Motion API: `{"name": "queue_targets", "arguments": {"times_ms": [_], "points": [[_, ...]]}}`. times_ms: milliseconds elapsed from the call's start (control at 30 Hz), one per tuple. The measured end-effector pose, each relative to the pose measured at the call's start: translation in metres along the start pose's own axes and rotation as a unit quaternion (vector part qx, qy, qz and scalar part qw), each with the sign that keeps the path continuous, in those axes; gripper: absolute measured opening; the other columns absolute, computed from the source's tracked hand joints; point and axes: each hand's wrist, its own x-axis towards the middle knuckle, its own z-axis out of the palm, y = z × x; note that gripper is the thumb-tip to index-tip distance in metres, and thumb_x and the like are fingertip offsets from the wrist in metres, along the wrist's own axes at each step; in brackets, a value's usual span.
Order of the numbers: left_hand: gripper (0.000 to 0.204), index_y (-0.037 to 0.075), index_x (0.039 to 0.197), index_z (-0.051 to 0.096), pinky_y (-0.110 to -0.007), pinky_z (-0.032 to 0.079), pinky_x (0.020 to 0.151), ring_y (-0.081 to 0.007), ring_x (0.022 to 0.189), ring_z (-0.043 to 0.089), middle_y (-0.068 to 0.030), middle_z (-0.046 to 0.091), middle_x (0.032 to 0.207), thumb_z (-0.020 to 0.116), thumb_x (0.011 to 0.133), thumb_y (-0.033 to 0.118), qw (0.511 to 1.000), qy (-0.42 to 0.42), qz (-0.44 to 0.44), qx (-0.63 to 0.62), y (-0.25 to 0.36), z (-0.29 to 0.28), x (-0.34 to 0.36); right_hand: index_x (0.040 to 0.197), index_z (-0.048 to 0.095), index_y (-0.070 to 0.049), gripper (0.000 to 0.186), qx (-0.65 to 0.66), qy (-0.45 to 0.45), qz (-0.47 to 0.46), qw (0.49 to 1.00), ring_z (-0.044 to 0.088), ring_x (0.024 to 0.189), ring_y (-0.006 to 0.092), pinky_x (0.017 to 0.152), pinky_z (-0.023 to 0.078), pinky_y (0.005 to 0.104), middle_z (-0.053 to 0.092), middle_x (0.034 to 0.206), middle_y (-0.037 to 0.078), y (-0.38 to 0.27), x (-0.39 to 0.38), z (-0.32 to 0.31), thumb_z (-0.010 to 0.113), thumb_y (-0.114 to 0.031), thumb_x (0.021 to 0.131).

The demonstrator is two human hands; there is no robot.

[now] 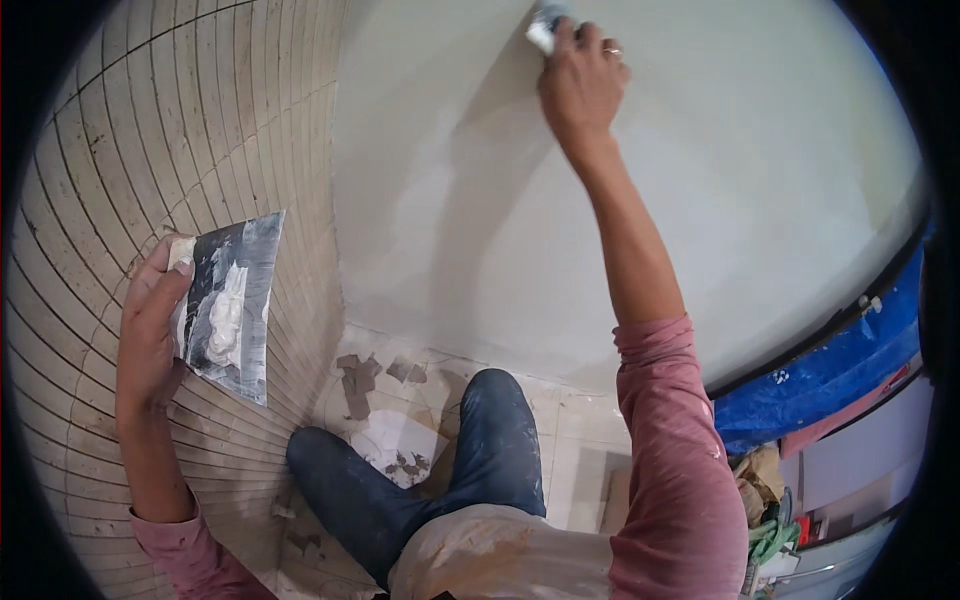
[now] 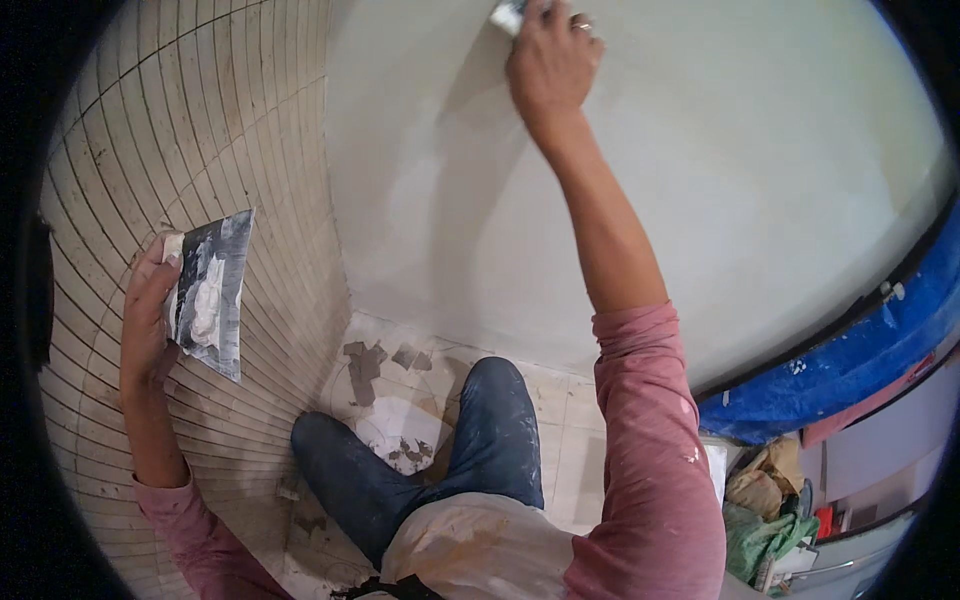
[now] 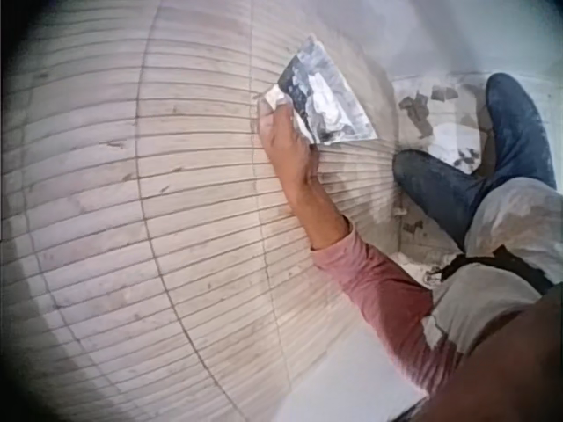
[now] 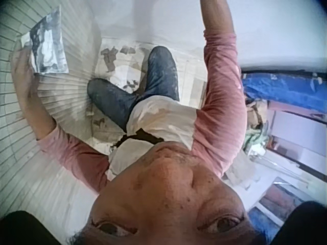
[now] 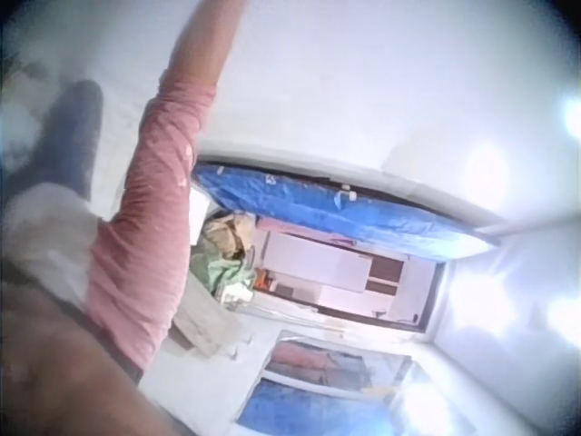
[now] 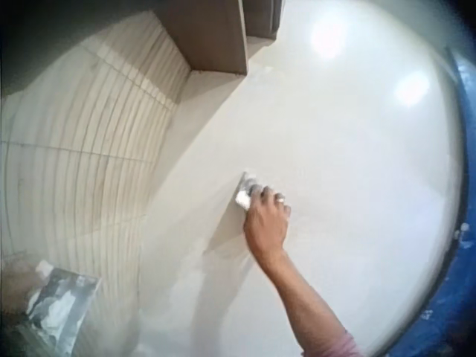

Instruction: The person applies white putty to a wall using two spatulas, picking up the putty from a board and spreading it across the wall surface. The person smooths the material into the corner and along the wall face.

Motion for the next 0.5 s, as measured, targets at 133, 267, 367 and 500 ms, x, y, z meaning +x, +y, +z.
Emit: {"name": "queue_targets", "arguments": {"times_ms": [133,267,367,500], "points": [[0.023,0.000,0.122,0.056,-0.024,0.053,0.079,-0.0076,0.088,0.065,-0.0040,0.067,0.104,0.050,0.103,0.012,1.000,-0.009,-0.014,0.022,0.002,-0.007,-0.002,0.138,0.059,-0.007,0.048,0.027,-0.063,-0.132,0.989,0.063,0.106,0.0287,0.084,0.047,0.0480,0.060,0.116,0.009,-0.043,-0.074,0.030,0.057,-0.015,0.091],[0.021,0.001,0.120,0.057,-0.024,0.053,0.078,-0.0079,0.088,0.065,-0.0037,0.067,0.103,0.050,0.103,0.010,0.999,-0.034,-0.008,0.000,0.000,-0.004,0.003,0.144,0.055,-0.003,0.052,-0.015,-0.115,-0.259,0.959,0.058,0.108,0.0243,0.091,0.046,0.0464,0.057,0.126,0.009,-0.045,-0.144,0.031,0.056,-0.017,0.094],[0.021,0.000,0.119,0.057,-0.025,0.053,0.079,-0.0085,0.091,0.065,-0.0036,0.067,0.105,0.050,0.103,0.010,0.999,-0.030,-0.007,-0.008,0.000,-0.008,0.003,0.141,0.056,-0.004,0.050,-0.002,-0.165,-0.311,0.936,0.058,0.109,0.0238,0.092,0.046,0.0455,0.058,0.125,0.009,-0.039,-0.167,0.017,0.057,-0.018,0.093],[0.025,-0.001,0.124,0.058,-0.026,0.050,0.086,-0.0094,0.095,0.063,-0.0031,0.066,0.108,0.051,0.102,0.011,1.000,-0.015,0.009,-0.002,0.000,-0.015,-0.003,0.133,0.062,-0.011,0.043,0.047,-0.215,-0.209,0.953,0.060,0.108,0.0246,0.088,0.048,0.0440,0.060,0.126,0.007,-0.024,-0.127,-0.019,0.061,-0.014,0.090]]}}
